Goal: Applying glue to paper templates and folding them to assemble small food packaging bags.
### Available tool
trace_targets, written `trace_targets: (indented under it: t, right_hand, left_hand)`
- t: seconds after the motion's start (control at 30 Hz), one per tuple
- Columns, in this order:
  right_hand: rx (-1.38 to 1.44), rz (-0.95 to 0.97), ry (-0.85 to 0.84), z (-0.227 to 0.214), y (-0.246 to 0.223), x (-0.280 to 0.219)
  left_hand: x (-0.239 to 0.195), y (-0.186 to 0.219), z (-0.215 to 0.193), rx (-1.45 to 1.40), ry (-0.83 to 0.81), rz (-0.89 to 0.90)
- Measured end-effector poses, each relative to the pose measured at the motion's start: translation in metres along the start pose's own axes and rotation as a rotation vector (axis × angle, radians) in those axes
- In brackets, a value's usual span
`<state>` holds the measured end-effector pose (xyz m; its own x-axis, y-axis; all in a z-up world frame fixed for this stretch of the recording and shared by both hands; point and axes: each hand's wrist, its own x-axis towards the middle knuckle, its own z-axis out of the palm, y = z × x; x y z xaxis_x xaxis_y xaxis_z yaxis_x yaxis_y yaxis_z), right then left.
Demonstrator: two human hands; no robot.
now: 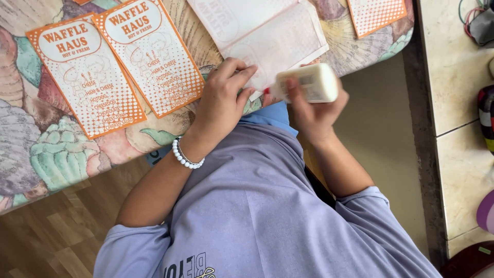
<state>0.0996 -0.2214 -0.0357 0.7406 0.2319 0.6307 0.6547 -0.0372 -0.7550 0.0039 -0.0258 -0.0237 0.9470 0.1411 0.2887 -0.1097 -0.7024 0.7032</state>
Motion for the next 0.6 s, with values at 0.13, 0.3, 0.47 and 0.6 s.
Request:
trace_targets:
  t: [0.13, 0.3, 0.47, 0.6]
  right_hand:
    - [-0.071, -0.062, -0.011, -0.029, 0.017, 0.014]
    - [-0.076, -0.098, 0.000, -0.016, 0.010, 0.008]
    - [-0.032, -0.012, -0.081, 0.008, -0.005, -0.006]
    - [-0.038, -0.007, 0.021, -0.022, 0.025, 0.003]
  left_hand:
    - [-0.003, -0.003, 0.002, -0.055, 0.026, 0.033]
    - [-0.003, -0.003, 0.002, -0.063, 0.025, 0.050]
    - [-0.003, -0.005, 0.004, -0.072, 0.032, 0.057]
    - [-0.003, 0.001, 0.000, -0.077, 0.018, 0.042]
